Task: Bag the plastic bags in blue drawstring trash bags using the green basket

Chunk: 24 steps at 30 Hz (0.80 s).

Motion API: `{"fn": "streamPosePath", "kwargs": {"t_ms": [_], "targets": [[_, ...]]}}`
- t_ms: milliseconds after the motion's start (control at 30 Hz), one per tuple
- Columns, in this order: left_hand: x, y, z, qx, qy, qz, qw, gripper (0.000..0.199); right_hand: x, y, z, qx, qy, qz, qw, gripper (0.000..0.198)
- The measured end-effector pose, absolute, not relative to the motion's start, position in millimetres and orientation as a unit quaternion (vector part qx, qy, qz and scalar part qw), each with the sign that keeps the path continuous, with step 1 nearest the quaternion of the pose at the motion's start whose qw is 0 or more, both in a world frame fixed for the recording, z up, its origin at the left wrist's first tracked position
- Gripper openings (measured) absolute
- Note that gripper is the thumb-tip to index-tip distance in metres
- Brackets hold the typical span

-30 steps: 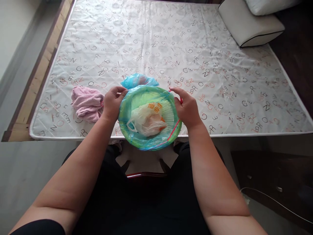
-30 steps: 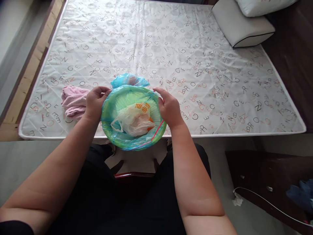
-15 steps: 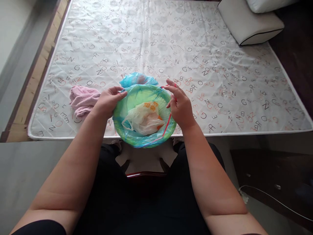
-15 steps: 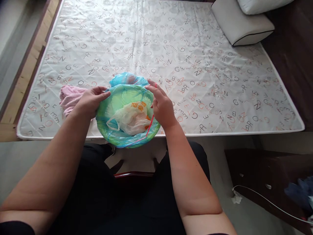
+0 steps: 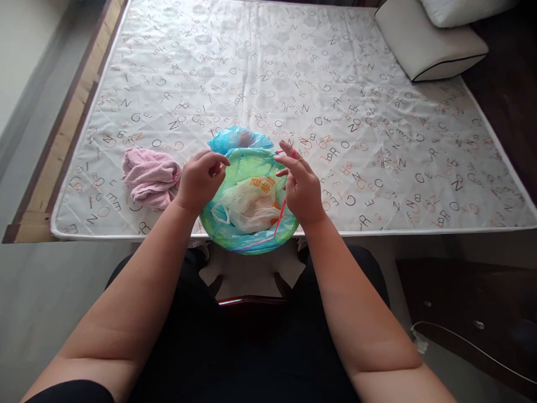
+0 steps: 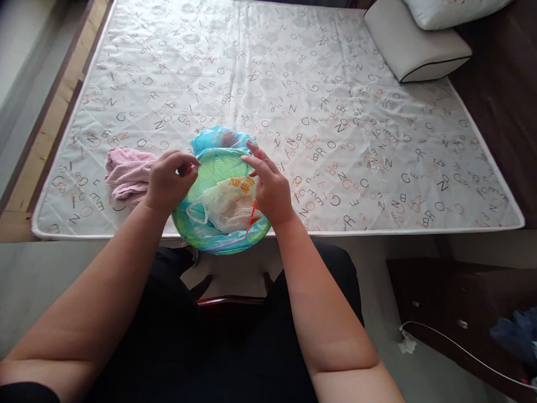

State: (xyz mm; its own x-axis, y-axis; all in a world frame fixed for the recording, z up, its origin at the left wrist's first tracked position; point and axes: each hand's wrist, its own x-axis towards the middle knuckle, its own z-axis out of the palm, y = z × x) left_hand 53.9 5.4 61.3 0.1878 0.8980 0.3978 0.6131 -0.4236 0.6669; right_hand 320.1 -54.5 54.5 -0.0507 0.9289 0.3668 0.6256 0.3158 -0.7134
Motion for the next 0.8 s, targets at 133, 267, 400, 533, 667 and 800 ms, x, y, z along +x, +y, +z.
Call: {"fn": "streamPosePath", "kwargs": {"t_ms": [133, 267, 400, 533, 667, 800], "targets": [[60.1, 1.2, 65.7, 0.774, 0.479, 0.365, 0.197, 0.014, 316.4, -56.1, 54.5, -0.53, -0.73, 0.16, 0.4, 0.06], [66.6, -2.3, 69.6, 0.823, 0.428, 0.306, 0.212, 0.01, 304.8, -57.6, 53.0, -0.476, -0.791, 0.141, 0.357, 0.047], [67.7, -2.3, 69.0, 0.848, 0.407, 0.28, 0.191, 0.011, 294.3, -57.5, 52.2, -0.469, -0.81, 0.139, 0.323, 0.042], [65.7, -0.9, 66.7, 0.853, 0.408, 0.271, 0.181, 0.013, 296.0, -58.8, 54.0, -0.507, -0.784, 0.109, 0.341, 0.043], [65.0, -1.7, 65.8, 0.838, 0.426, 0.275, 0.201, 0.011, 300.9, -61.1, 54.1, -0.562, -0.736, 0.055, 0.374, 0.047], [64.0, -3.2, 64.7, 0.805, 0.446, 0.305, 0.244, 0.012, 302.1, -60.3, 55.3, -0.587, -0.704, 0.03, 0.399, 0.048]]}}
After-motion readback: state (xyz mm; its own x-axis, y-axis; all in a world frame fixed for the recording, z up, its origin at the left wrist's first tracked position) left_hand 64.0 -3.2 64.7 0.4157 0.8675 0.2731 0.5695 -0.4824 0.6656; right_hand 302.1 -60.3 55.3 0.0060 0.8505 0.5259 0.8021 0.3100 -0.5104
